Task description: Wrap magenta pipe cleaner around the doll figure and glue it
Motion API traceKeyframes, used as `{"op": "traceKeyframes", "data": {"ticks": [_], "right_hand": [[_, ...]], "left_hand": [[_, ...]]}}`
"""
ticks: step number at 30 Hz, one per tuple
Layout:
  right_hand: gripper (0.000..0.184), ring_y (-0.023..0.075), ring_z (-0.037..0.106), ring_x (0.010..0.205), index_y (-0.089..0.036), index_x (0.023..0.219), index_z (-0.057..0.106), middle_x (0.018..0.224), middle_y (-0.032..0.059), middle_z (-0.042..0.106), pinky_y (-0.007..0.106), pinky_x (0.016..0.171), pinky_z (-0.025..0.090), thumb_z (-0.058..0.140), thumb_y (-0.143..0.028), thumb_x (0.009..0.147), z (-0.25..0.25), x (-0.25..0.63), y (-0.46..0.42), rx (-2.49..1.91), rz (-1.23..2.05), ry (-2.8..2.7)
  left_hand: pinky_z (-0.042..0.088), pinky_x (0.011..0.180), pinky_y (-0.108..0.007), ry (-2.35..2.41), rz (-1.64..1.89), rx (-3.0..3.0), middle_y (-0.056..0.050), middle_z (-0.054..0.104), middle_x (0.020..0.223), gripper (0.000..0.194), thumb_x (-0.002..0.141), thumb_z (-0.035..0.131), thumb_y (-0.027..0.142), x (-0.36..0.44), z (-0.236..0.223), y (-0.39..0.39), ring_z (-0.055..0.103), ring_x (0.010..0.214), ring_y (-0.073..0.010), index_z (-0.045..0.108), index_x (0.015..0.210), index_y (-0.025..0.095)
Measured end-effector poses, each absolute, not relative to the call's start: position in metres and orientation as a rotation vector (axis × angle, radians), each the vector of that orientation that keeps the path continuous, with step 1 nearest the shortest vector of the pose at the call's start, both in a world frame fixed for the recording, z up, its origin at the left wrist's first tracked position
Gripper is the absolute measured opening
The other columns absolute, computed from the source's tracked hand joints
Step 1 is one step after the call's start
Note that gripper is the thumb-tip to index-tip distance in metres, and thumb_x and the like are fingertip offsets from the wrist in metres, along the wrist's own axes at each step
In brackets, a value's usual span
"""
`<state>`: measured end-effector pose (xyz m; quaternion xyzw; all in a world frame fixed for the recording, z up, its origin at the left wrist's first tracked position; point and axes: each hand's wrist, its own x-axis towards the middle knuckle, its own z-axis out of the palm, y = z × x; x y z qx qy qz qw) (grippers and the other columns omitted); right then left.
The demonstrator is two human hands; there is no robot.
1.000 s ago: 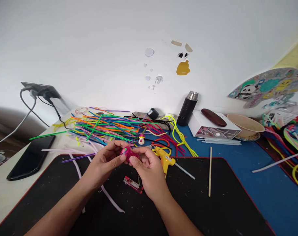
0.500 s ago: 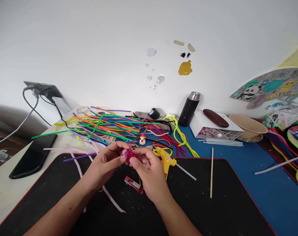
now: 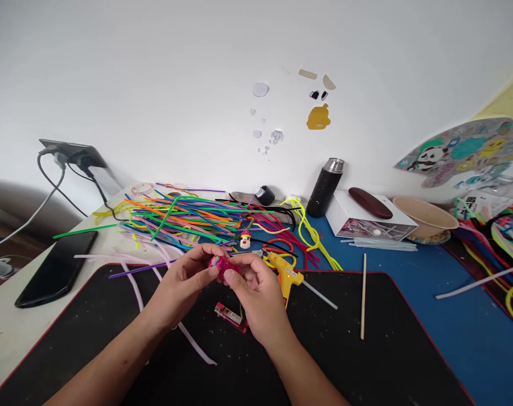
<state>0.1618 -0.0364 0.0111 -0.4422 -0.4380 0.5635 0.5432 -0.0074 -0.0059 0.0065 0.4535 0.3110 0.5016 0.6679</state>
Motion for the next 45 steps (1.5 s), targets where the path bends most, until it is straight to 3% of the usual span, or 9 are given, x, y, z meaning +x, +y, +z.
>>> {"op": "traceKeyframes", "data": {"ticks": [14, 25, 45], "right_hand": [[0.026, 0.0203, 0.076, 0.090, -0.026, 0.101, 0.076, 0.101, 0.0030, 0.080, 0.035, 0.086, 0.063, 0.086, -0.045, 0.088, 0.0098, 0.1624, -0.0358, -1.029, 1.330, -1.061], [0.028, 0.0224, 0.076, 0.093, -0.025, 0.102, 0.076, 0.103, 0.0047, 0.080, 0.037, 0.087, 0.064, 0.086, -0.046, 0.088, 0.0087, 0.1621, -0.0349, -1.033, 1.320, -1.056], [0.031, 0.0221, 0.076, 0.090, -0.025, 0.100, 0.076, 0.100, 0.0041, 0.080, 0.038, 0.087, 0.064, 0.088, -0.049, 0.084, 0.0132, 0.1607, -0.0361, -1.027, 1.328, -1.034]], "left_hand": [[0.053, 0.080, -0.028, 0.695, 1.143, 1.020, -0.003, 0.070, 0.093, 0.030, 0.083, 0.092, 0.037, -0.0067, 0.0069, -0.0062, 0.063, 0.084, -0.0161, 0.076, 0.103, 0.020], [0.052, 0.081, -0.026, 0.717, 1.170, 1.032, -0.003, 0.069, 0.096, 0.026, 0.087, 0.089, 0.036, -0.0046, 0.0012, -0.0052, 0.063, 0.086, -0.0157, 0.077, 0.103, 0.021], [0.053, 0.078, -0.028, 0.690, 1.160, 0.960, -0.004, 0.070, 0.092, 0.030, 0.080, 0.093, 0.037, -0.0035, 0.0068, -0.0046, 0.062, 0.081, -0.0158, 0.079, 0.099, 0.020]]}}
